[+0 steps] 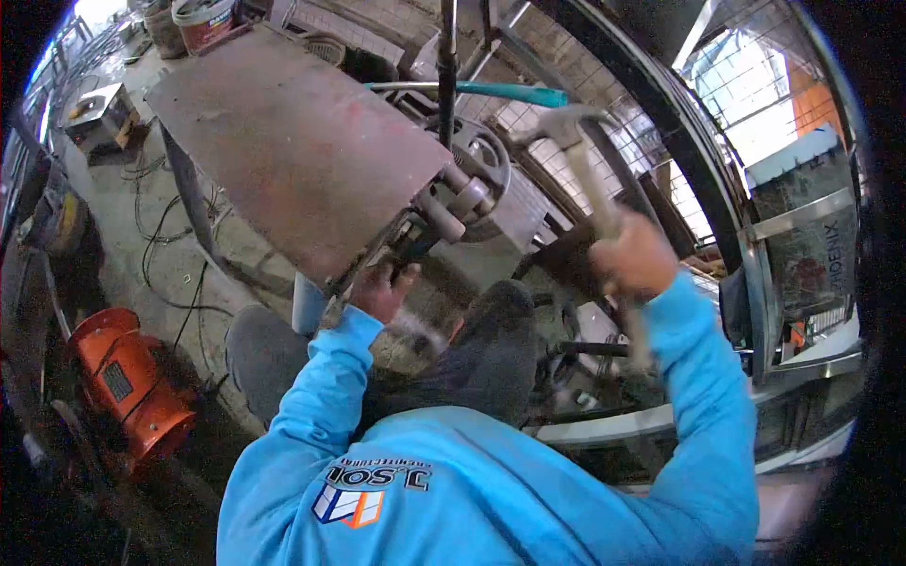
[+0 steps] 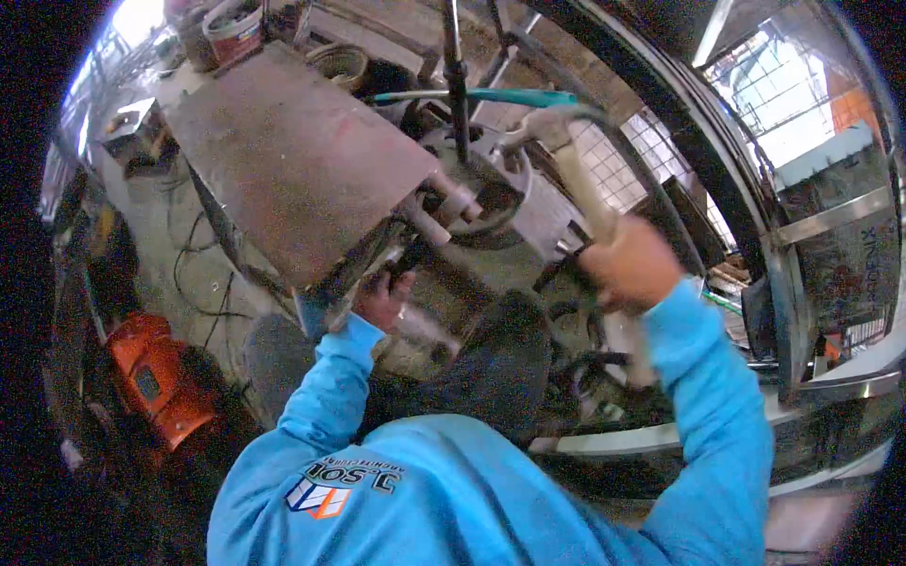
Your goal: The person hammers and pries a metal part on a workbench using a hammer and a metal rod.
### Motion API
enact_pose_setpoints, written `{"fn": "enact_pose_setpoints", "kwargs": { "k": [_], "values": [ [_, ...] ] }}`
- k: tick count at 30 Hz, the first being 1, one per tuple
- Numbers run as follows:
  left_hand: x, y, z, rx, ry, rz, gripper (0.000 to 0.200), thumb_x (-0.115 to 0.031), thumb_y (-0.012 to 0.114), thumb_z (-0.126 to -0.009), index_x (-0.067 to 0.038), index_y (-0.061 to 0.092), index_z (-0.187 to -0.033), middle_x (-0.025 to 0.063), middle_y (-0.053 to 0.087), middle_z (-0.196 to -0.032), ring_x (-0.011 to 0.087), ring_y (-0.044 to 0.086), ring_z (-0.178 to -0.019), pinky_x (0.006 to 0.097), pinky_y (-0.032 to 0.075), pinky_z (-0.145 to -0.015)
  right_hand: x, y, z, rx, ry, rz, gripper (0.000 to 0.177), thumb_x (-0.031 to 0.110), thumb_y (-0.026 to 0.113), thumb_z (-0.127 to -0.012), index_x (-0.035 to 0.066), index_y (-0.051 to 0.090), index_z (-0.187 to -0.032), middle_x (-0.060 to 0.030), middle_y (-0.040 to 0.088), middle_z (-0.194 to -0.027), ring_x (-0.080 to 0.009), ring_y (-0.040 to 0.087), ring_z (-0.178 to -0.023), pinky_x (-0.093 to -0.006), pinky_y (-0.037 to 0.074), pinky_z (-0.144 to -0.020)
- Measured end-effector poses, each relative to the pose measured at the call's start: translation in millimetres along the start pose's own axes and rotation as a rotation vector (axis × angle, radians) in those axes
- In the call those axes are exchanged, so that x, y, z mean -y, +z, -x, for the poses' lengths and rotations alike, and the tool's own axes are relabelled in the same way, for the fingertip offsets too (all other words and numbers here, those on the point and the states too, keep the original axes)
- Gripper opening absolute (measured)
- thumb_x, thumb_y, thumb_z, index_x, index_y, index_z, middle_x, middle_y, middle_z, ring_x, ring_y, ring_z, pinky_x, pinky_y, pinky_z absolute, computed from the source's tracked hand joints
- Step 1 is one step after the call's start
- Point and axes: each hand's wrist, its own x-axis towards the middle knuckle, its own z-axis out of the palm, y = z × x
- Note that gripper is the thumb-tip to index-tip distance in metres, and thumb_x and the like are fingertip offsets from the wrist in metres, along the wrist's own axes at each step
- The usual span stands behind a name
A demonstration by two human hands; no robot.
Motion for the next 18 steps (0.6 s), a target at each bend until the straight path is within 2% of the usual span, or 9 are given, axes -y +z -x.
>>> {"fn": "enact_pose_setpoints", "kwargs": {
  "k": [1,2,6,7,8,10,11,14,18],
  "values": [
    [-1,1,-1,-0.238,0.203,-0.006,0.050,-0.050,0.054,-0.084,-0.002,0.063,-0.095,0.0214,0.062,-0.090,0.0401,0.058,-0.081,0.0472,0.047,-0.073,-3,-21,-5,0.022,0.018,-0.046,0.027,0.020,0.058,-0.073,-0.003,0.058,-0.089,-0.0120,0.060,-0.066,-0.0198,0.060,-0.056,-0.0346,0.049,-0.056],
    [-3,3,0,-0.236,0.168,0.005,0.050,-0.050,0.054,-0.084,-0.002,0.063,-0.095,0.0213,0.062,-0.090,0.0401,0.058,-0.082,0.0473,0.047,-0.074,-23,-47,-19,0.215,0.311,-0.178,0.030,0.024,0.059,-0.075,-0.004,0.059,-0.087,-0.0135,0.061,-0.066,-0.0200,0.061,-0.056,-0.0349,0.049,-0.057],
    [-6,-4,4,-0.131,0.080,0.056,0.050,-0.050,0.054,-0.084,-0.002,0.063,-0.095,0.0209,0.061,-0.093,0.0405,0.057,-0.084,0.0470,0.046,-0.075,-13,-88,-41,-0.159,0.235,-0.689,0.029,0.026,0.059,-0.083,0.000,0.053,-0.071,-0.0049,0.050,-0.050,-0.0176,0.053,-0.044,-0.0311,0.045,-0.045],
    [5,3,6,-0.102,0.095,0.020,0.049,-0.050,0.055,-0.084,-0.002,0.063,-0.095,0.0209,0.062,-0.092,0.0405,0.057,-0.084,0.0468,0.046,-0.075,0,-67,-39,-0.248,0.247,-0.585,0.036,0.029,0.056,-0.086,0.002,0.048,-0.064,-0.0060,0.050,-0.049,-0.0204,0.053,-0.044,-0.0337,0.045,-0.046],
    [9,6,5,-0.093,0.087,0.013,0.049,-0.050,0.055,-0.084,-0.003,0.063,-0.095,0.0208,0.062,-0.092,0.0403,0.057,-0.084,0.0468,0.046,-0.075,-35,-26,-29,-0.228,0.176,-0.015,0.032,0.029,0.059,-0.082,-0.001,0.053,-0.074,-0.0115,0.055,-0.057,-0.0228,0.057,-0.049,-0.0336,0.047,-0.048],
    [13,11,4,-0.086,0.043,0.027,0.049,-0.050,0.056,-0.083,-0.003,0.063,-0.096,0.0206,0.062,-0.092,0.0399,0.057,-0.085,0.0468,0.046,-0.075,-33,13,8,0.160,-0.290,0.030,0.041,0.025,0.058,-0.073,-0.006,0.057,-0.099,-0.0186,0.062,-0.069,-0.0242,0.061,-0.053,-0.0352,0.050,-0.053],
    [13,11,4,-0.074,0.011,0.049,0.049,-0.050,0.056,-0.083,-0.003,0.063,-0.096,0.0204,0.062,-0.092,0.0396,0.057,-0.085,0.0470,0.046,-0.075,-10,-10,14,0.484,0.395,-0.371,0.042,0.017,0.055,-0.070,-0.006,0.054,-0.105,-0.0161,0.061,-0.070,-0.0216,0.059,-0.049,-0.0351,0.050,-0.051],
    [-23,-21,-4,0.074,-0.180,0.501,0.049,-0.050,0.057,-0.083,-0.004,0.063,-0.098,0.0203,0.062,-0.094,0.0398,0.057,-0.088,0.0475,0.045,-0.079,-6,-59,16,0.038,0.386,-0.253,0.036,0.015,0.058,-0.072,-0.003,0.051,-0.102,-0.0069,0.056,-0.060,-0.0155,0.054,-0.048,-0.0278,0.046,-0.046],
    [22,18,10,-0.101,0.065,0.012,0.050,-0.049,0.057,-0.083,-0.003,0.061,-0.103,0.0205,0.061,-0.101,0.0394,0.057,-0.093,0.0462,0.045,-0.081,-22,-62,-4,-0.319,0.274,-0.638,0.016,0.021,0.057,-0.081,0.006,0.052,-0.081,-0.0041,0.050,-0.054,-0.0143,0.050,-0.044,-0.0305,0.043,-0.045]
  ]
}}
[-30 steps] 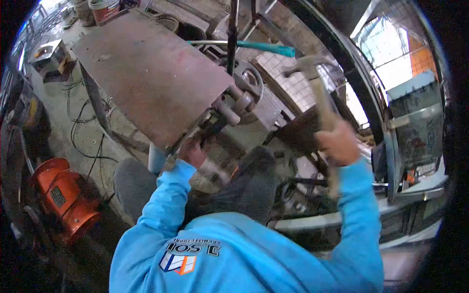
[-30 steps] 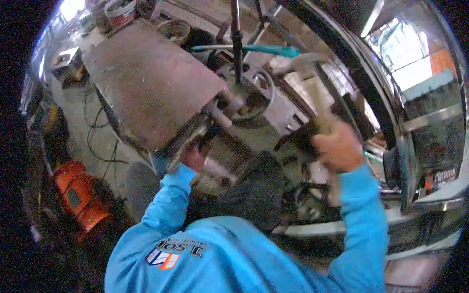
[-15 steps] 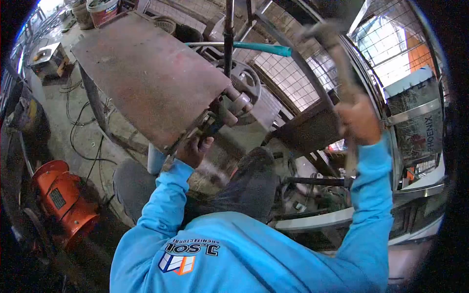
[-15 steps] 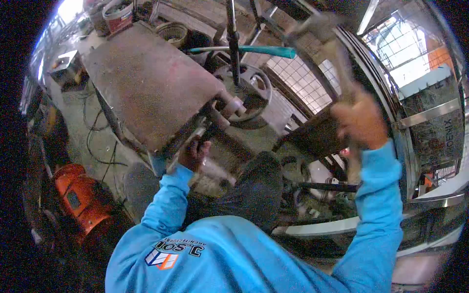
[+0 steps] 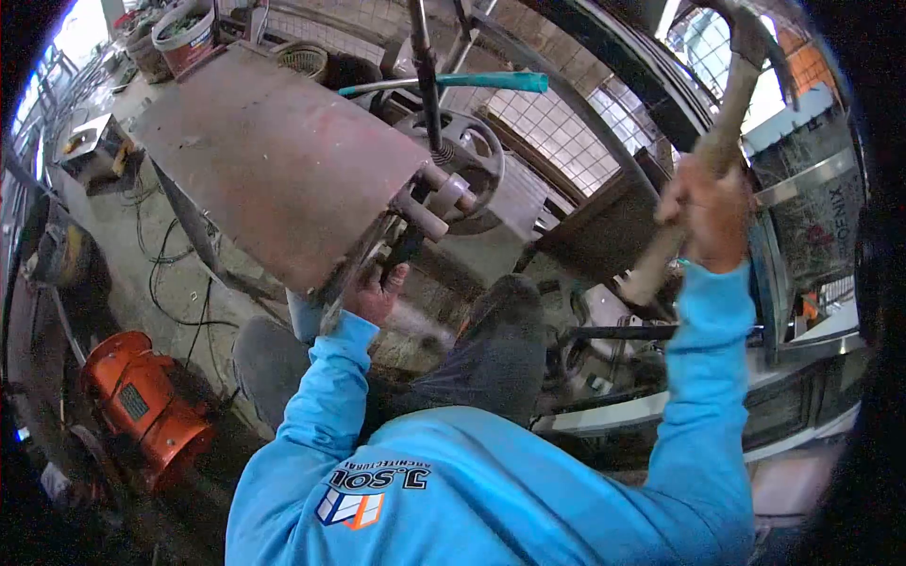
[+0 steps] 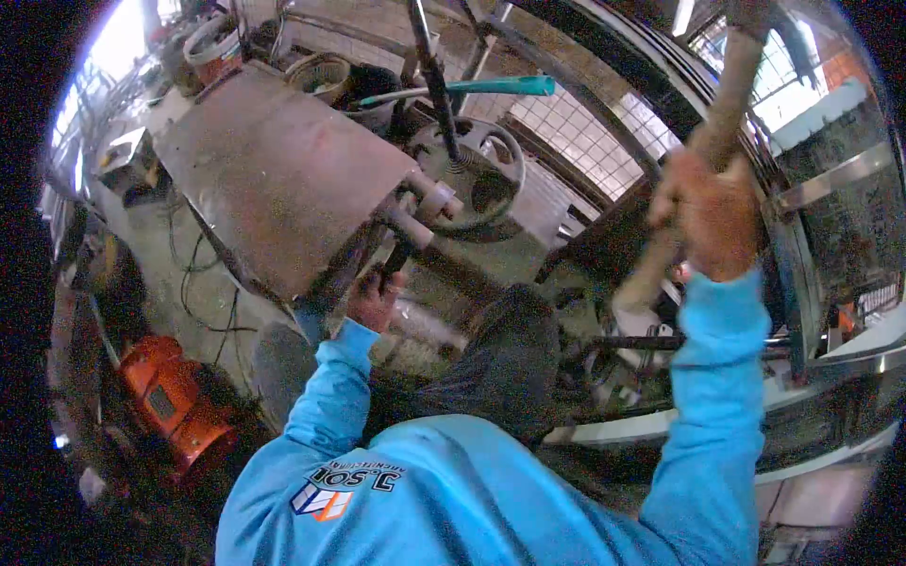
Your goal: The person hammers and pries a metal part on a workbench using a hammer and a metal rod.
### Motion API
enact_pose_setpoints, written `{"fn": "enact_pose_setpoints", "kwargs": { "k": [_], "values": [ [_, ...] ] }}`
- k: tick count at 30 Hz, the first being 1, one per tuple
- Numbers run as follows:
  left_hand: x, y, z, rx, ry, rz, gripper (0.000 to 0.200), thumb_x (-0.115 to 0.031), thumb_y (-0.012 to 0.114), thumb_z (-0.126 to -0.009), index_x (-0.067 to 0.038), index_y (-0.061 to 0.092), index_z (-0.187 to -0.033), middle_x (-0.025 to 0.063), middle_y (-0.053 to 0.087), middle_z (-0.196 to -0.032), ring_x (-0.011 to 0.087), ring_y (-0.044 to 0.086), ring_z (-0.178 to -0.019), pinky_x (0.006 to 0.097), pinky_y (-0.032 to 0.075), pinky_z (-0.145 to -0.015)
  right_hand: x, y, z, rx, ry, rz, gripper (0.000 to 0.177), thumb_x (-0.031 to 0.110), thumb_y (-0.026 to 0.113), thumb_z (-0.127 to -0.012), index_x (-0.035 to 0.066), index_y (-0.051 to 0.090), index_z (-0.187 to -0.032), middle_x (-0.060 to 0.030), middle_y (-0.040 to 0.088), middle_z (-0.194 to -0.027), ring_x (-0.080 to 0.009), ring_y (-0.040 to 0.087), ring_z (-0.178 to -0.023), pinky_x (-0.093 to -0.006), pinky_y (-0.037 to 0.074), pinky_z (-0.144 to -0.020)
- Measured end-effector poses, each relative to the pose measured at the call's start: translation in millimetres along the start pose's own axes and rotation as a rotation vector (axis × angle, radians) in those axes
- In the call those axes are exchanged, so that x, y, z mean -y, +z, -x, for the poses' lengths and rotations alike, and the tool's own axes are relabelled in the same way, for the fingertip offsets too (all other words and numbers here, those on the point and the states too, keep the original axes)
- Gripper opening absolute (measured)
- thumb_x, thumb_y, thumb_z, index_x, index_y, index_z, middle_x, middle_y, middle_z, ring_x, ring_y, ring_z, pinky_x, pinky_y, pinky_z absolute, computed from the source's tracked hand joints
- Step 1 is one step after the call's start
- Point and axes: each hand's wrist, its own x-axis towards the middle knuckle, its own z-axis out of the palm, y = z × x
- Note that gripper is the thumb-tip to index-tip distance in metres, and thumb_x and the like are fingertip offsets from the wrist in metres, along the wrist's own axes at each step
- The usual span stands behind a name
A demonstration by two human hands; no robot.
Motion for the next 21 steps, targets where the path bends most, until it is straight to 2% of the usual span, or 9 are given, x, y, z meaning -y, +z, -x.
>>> {"fn": "enact_pose_setpoints", "kwargs": {
  "k": [2,3,5,6,8,10,14,16,21],
  "values": [
    [-16,-15,-8,0.154,-0.281,0.171,0.050,-0.048,0.058,-0.083,-0.004,0.061,-0.106,0.0205,0.060,-0.105,0.0393,0.056,-0.095,0.0449,0.046,-0.083,-42,34,18,0.106,0.088,0.286,0.018,0.020,0.057,-0.079,0.004,0.052,-0.084,-0.0067,0.053,-0.058,-0.0171,0.053,-0.045,-0.0334,0.045,-0.047],
    [-8,-13,-9,0.104,-0.219,0.207,0.050,-0.048,0.058,-0.083,-0.004,0.061,-0.106,0.0210,0.060,-0.105,0.0394,0.056,-0.095,0.0446,0.046,-0.082,-58,46,37,0.303,-0.013,0.438,0.024,0.019,0.057,-0.077,0.001,0.051,-0.091,-0.0093,0.055,-0.060,-0.0187,0.054,-0.046,-0.0340,0.046,-0.047],
    [6,-1,-8,0.055,-0.143,0.306,0.048,-0.047,0.057,-0.084,-0.004,0.061,-0.105,0.0217,0.060,-0.104,0.0398,0.056,-0.094,0.0443,0.046,-0.081,-44,44,63,0.534,0.313,0.229,0.040,0.018,0.057,-0.072,-0.005,0.051,-0.104,-0.0146,0.058,-0.066,-0.0219,0.058,-0.047,-0.0354,0.048,-0.048],
    [5,1,-9,0.049,-0.125,0.370,0.047,-0.046,0.057,-0.084,-0.003,0.061,-0.105,0.0220,0.060,-0.103,0.0401,0.056,-0.093,0.0443,0.046,-0.080,-40,32,62,0.416,0.132,0.446,0.041,0.019,0.060,-0.074,-0.004,0.049,-0.106,-0.0089,0.055,-0.065,-0.0183,0.056,-0.047,-0.0323,0.047,-0.047],
    [-18,-15,-10,0.106,-0.183,0.536,0.045,-0.044,0.056,-0.085,-0.002,0.061,-0.102,0.0225,0.061,-0.097,0.0409,0.057,-0.088,0.0447,0.047,-0.077,-33,22,80,0.309,0.129,0.232,0.037,0.021,0.062,-0.078,-0.002,0.049,-0.104,-0.0059,0.053,-0.065,-0.0148,0.053,-0.048,-0.0304,0.045,-0.046],
    [-22,-17,-13,0.142,0.013,0.052,0.045,-0.044,0.056,-0.086,-0.002,0.061,-0.101,0.0225,0.062,-0.093,0.0412,0.058,-0.085,0.0453,0.047,-0.075,-34,17,96,0.218,0.173,-0.115,0.033,0.024,0.062,-0.083,0.001,0.048,-0.102,-0.0033,0.050,-0.065,-0.0118,0.051,-0.049,-0.0283,0.044,-0.047],
    [-54,-32,-33,-0.070,0.045,0.166,0.046,-0.045,0.054,-0.087,-0.002,0.063,-0.101,0.0216,0.063,-0.089,0.0417,0.058,-0.082,0.0458,0.046,-0.072,-32,21,98,0.167,-0.208,-0.408,0.036,0.027,0.062,-0.085,0.003,0.046,-0.106,-0.0016,0.049,-0.066,-0.0099,0.047,-0.052,-0.0256,0.041,-0.049],
    [-60,-42,-34,0.121,-0.099,0.079,0.045,-0.045,0.053,-0.087,-0.003,0.063,-0.102,0.0216,0.063,-0.091,0.0411,0.058,-0.084,0.0460,0.046,-0.074,1,2,96,0.217,-0.234,-0.251,0.038,0.027,0.054,-0.090,0.000,0.040,-0.113,-0.0038,0.049,-0.062,-0.0115,0.047,-0.054,-0.0250,0.040,-0.054],
    [-77,-51,-33,0.032,-0.048,0.177,0.051,-0.048,0.051,-0.087,0.002,0.063,-0.089,0.0247,0.061,-0.081,0.0399,0.059,-0.077,0.0475,0.044,-0.073,97,-90,59,-0.150,-0.703,0.041,0.040,0.035,0.036,-0.095,0.004,0.055,-0.079,-0.0043,0.051,-0.063,-0.0158,0.051,-0.063,-0.0309,0.045,-0.061]
  ]
}}
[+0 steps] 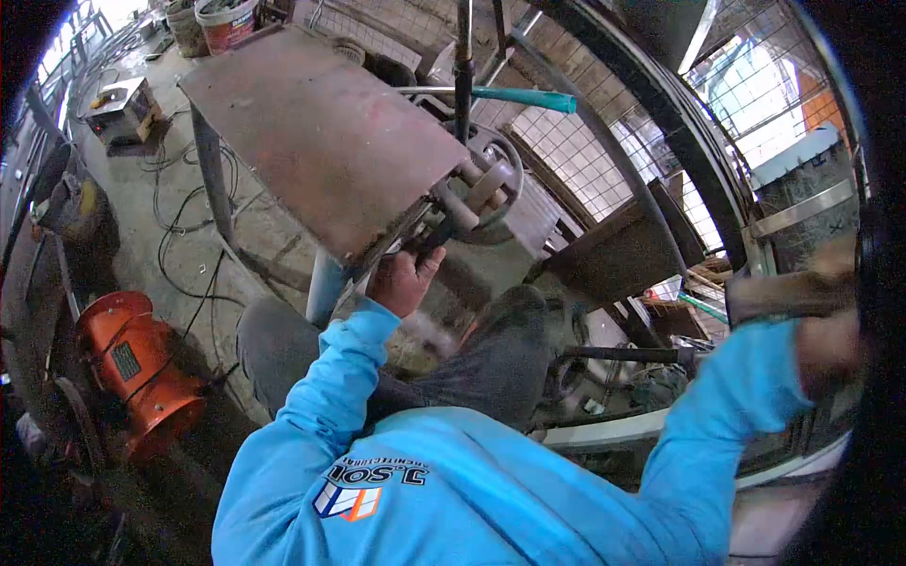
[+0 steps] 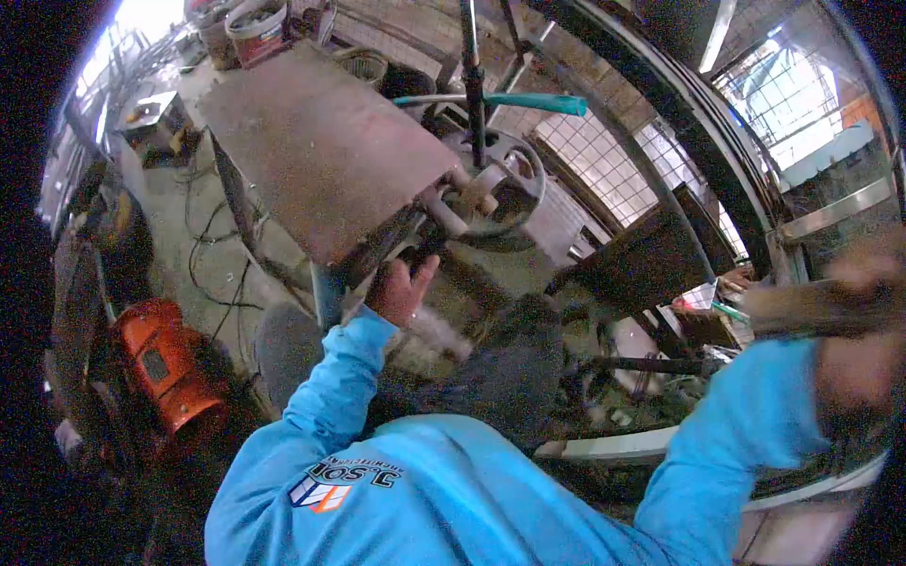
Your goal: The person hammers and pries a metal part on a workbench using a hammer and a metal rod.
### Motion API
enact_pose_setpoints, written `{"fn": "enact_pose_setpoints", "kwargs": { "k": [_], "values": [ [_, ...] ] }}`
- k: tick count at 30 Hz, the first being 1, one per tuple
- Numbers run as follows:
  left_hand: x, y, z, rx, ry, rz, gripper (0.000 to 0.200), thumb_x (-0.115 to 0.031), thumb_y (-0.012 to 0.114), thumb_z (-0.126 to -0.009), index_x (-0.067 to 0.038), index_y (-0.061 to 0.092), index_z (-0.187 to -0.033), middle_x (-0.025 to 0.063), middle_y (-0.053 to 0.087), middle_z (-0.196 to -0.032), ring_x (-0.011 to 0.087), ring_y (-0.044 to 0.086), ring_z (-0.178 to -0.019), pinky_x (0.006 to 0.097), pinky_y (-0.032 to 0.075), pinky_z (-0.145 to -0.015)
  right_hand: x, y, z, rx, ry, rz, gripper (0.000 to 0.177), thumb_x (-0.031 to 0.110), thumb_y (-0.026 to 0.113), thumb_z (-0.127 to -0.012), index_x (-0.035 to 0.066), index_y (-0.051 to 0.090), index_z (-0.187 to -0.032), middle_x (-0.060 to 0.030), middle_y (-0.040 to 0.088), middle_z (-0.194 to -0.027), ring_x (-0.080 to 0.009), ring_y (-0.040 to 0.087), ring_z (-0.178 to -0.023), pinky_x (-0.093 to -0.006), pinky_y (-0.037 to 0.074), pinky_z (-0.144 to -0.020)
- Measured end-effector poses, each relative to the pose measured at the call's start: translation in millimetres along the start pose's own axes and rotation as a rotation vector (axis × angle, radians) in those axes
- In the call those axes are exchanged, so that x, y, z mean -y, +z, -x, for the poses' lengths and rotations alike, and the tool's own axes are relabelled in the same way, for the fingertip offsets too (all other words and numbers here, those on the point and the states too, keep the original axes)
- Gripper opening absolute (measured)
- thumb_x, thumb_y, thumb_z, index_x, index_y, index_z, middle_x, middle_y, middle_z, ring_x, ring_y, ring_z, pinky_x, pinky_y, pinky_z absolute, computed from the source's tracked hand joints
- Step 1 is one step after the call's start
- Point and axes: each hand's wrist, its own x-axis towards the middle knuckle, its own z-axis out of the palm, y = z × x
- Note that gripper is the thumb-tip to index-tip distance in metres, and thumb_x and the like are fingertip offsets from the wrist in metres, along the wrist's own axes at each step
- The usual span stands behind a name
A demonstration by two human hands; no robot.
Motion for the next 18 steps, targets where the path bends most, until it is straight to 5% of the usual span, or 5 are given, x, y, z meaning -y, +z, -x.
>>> {"fn": "enact_pose_setpoints", "kwargs": {
  "k": [2,4,8,10,18],
  "values": [
    [-7,-8,-1,0.146,-0.114,-0.067,0.046,-0.043,0.052,-0.087,-0.001,0.063,-0.102,0.0214,0.063,-0.097,0.0382,0.059,-0.091,0.0462,0.044,-0.082,55,28,-38,-0.292,-0.275,-0.033,0.039,0.038,0.040,-0.094,0.009,0.049,-0.069,-0.0007,0.045,-0.057,-0.0127,0.046,-0.050,-0.0282,0.044,-0.048],
    [-10,-9,-2,0.087,-0.084,-0.059,0.050,-0.046,0.052,-0.086,0.002,0.063,-0.088,0.0244,0.060,-0.078,0.0400,0.058,-0.073,0.0473,0.044,-0.070,41,50,-30,-0.341,-0.314,0.137,0.035,0.038,0.044,-0.092,0.009,0.051,-0.074,-0.0018,0.048,-0.058,-0.0138,0.048,-0.052,-0.0300,0.045,-0.050],
    [-6,-8,-2,0.132,-0.133,-0.046,0.050,-0.047,0.054,-0.085,0.003,0.062,-0.090,0.0247,0.062,-0.076,0.0397,0.059,-0.069,0.0470,0.045,-0.067,-56,140,86,0.223,0.160,0.476,0.030,0.037,0.052,-0.087,0.007,0.056,-0.082,-0.0040,0.054,-0.062,-0.0160,0.053,-0.055,-0.0335,0.045,-0.053],
    [12,2,-3,-0.050,0.158,-0.081,0.050,-0.047,0.055,-0.085,0.002,0.063,-0.087,0.0239,0.062,-0.079,0.0387,0.059,-0.071,0.0468,0.045,-0.068,-59,161,117,0.472,0.509,0.426,0.030,0.036,0.056,-0.085,0.007,0.058,-0.087,-0.0051,0.057,-0.063,-0.0171,0.055,-0.057,-0.0353,0.045,-0.054],
    [-6,-10,-2,0.174,-0.181,-0.091,0.047,-0.047,0.053,-0.086,-0.002,0.064,-0.093,0.0228,0.062,-0.086,0.0407,0.058,-0.078,0.0474,0.046,-0.072,-7,44,-19,-0.149,0.095,0.015,0.028,0.028,0.059,-0.081,0.004,0.059,-0.094,-0.0095,0.059,-0.068,-0.0172,0.054,-0.056,-0.0348,0.045,-0.053]
  ]
}}
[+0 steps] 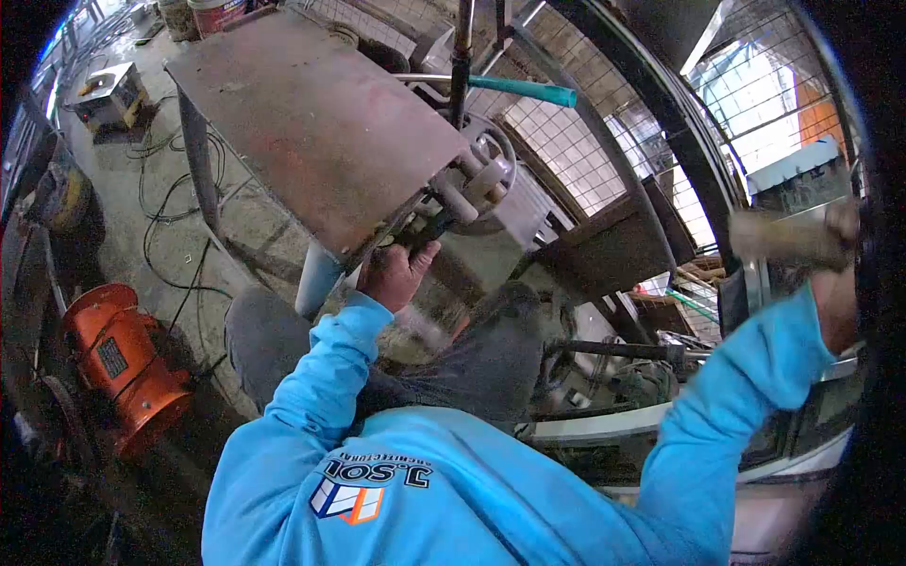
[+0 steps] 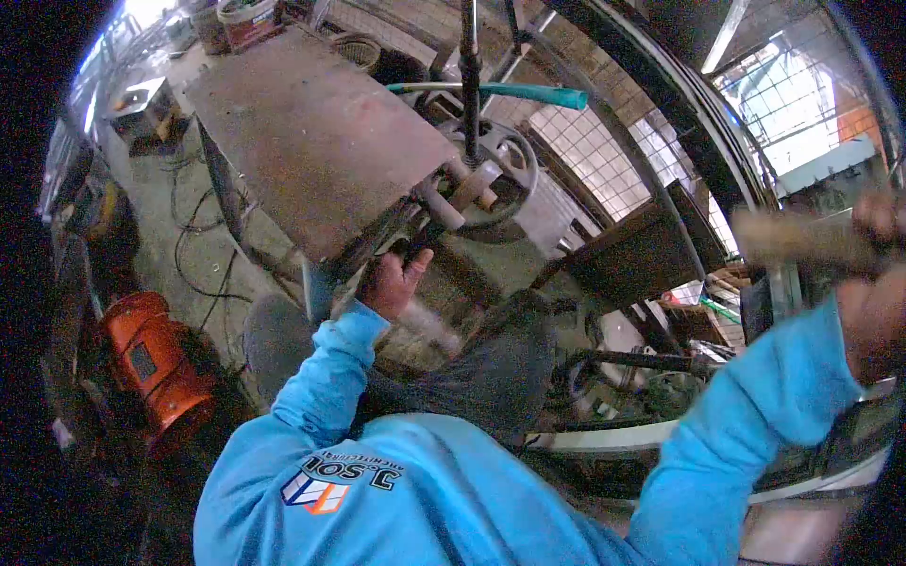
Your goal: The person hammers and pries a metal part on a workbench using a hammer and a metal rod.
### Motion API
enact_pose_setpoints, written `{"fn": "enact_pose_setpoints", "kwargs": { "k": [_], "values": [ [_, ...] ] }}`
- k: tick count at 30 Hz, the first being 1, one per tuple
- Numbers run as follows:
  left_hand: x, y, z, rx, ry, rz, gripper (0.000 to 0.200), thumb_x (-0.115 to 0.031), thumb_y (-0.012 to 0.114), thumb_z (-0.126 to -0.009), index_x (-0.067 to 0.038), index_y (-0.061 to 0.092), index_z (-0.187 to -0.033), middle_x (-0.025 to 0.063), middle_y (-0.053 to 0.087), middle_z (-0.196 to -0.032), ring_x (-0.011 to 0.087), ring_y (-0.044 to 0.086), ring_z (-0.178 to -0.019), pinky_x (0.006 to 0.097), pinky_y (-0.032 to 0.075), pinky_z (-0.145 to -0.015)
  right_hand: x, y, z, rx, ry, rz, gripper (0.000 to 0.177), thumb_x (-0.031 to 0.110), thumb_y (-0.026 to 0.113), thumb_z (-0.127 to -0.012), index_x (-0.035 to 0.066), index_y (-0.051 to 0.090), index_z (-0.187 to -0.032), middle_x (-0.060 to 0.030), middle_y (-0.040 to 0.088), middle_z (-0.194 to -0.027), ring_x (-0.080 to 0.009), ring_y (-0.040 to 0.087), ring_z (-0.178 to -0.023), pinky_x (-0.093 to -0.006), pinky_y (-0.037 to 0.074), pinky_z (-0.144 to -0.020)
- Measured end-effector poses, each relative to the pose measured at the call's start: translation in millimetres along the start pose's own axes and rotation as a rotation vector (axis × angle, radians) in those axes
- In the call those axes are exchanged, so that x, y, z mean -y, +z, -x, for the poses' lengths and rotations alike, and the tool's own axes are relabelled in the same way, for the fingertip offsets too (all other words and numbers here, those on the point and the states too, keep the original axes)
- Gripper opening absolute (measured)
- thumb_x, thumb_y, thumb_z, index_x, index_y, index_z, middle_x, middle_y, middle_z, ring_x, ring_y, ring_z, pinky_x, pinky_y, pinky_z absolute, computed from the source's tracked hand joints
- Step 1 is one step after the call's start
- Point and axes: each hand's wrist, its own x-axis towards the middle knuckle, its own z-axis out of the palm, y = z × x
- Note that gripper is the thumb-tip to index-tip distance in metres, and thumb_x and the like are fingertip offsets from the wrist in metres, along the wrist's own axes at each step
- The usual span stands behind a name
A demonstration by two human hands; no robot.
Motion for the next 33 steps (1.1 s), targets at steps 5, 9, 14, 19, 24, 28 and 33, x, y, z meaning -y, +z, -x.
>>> {"fn": "enact_pose_setpoints", "kwargs": {
  "k": [5,9,14,19,24,28,33],
  "values": [
    [25,17,2,-0.119,0.174,0.089,0.044,-0.044,0.054,-0.086,-0.004,0.063,-0.101,0.0198,0.063,-0.091,0.0388,0.060,-0.083,0.0455,0.047,-0.075,-78,87,145,0.704,0.451,0.386,0.031,0.023,0.060,-0.078,0.002,0.060,-0.100,-0.0132,0.062,-0.070,-0.0186,0.056,-0.053,-0.0361,0.046,-0.052],
    [27,23,-2,-0.173,0.196,0.023,0.045,-0.039,0.058,-0.085,-0.004,0.057,-0.113,0.0157,0.061,-0.109,0.0324,0.057,-0.099,0.0412,0.042,-0.091,-37,34,65,0.564,0.503,0.424,0.031,0.028,0.059,-0.083,0.001,0.059,-0.098,-0.0086,0.059,-0.070,-0.0157,0.056,-0.057,-0.0316,0.046,-0.055],
    [37,29,-5,-0.231,0.243,0.047,0.047,-0.041,0.057,-0.085,-0.006,0.055,-0.116,0.0192,0.058,-0.112,0.0390,0.055,-0.099,0.0449,0.044,-0.086,-38,25,9,0.038,0.397,-0.297,0.033,0.029,0.043,-0.094,0.008,0.046,-0.069,-0.0060,0.050,-0.067,-0.0158,0.050,-0.061,-0.0312,0.046,-0.063],
    [47,36,-6,-0.182,0.242,0.118,0.046,-0.042,0.058,-0.085,-0.005,0.057,-0.112,0.0201,0.059,-0.108,0.0393,0.056,-0.096,0.0455,0.045,-0.084,-83,75,141,0.906,0.569,0.470,0.039,0.024,0.061,-0.076,0.000,0.058,-0.107,-0.0140,0.063,-0.084,-0.0252,0.057,-0.066,-0.0396,0.050,-0.067],
    [51,48,-4,-0.376,0.318,-0.073,0.042,-0.040,0.062,-0.082,-0.002,0.062,-0.101,0.0200,0.062,-0.101,0.0382,0.059,-0.089,0.0440,0.048,-0.079,-71,-1,34,0.397,0.620,0.079,0.020,0.024,0.060,-0.082,0.005,0.055,-0.085,-0.0052,0.052,-0.063,-0.0155,0.054,-0.057,-0.0331,0.045,-0.053],
    [69,56,-10,-0.257,0.279,-0.100,0.037,-0.035,0.064,-0.082,-0.003,0.062,-0.100,0.0189,0.063,-0.097,0.0378,0.060,-0.086,0.0436,0.049,-0.075,-89,57,69,0.367,-0.033,0.336,0.024,0.026,0.055,-0.086,0.002,0.055,-0.083,-0.0064,0.057,-0.063,-0.0173,0.056,-0.056,-0.0319,0.045,-0.052],
    [43,45,-12,-0.183,0.199,0.100,0.037,-0.035,0.060,-0.083,-0.002,0.061,-0.100,0.0196,0.063,-0.089,0.0384,0.060,-0.081,0.0454,0.048,-0.069,-101,65,119,0.666,0.912,0.145,0.021,0.011,0.062,-0.073,-0.002,0.053,-0.087,-0.0058,0.053,-0.056,-0.0180,0.050,-0.041,-0.0313,0.043,-0.040]
  ]
}}
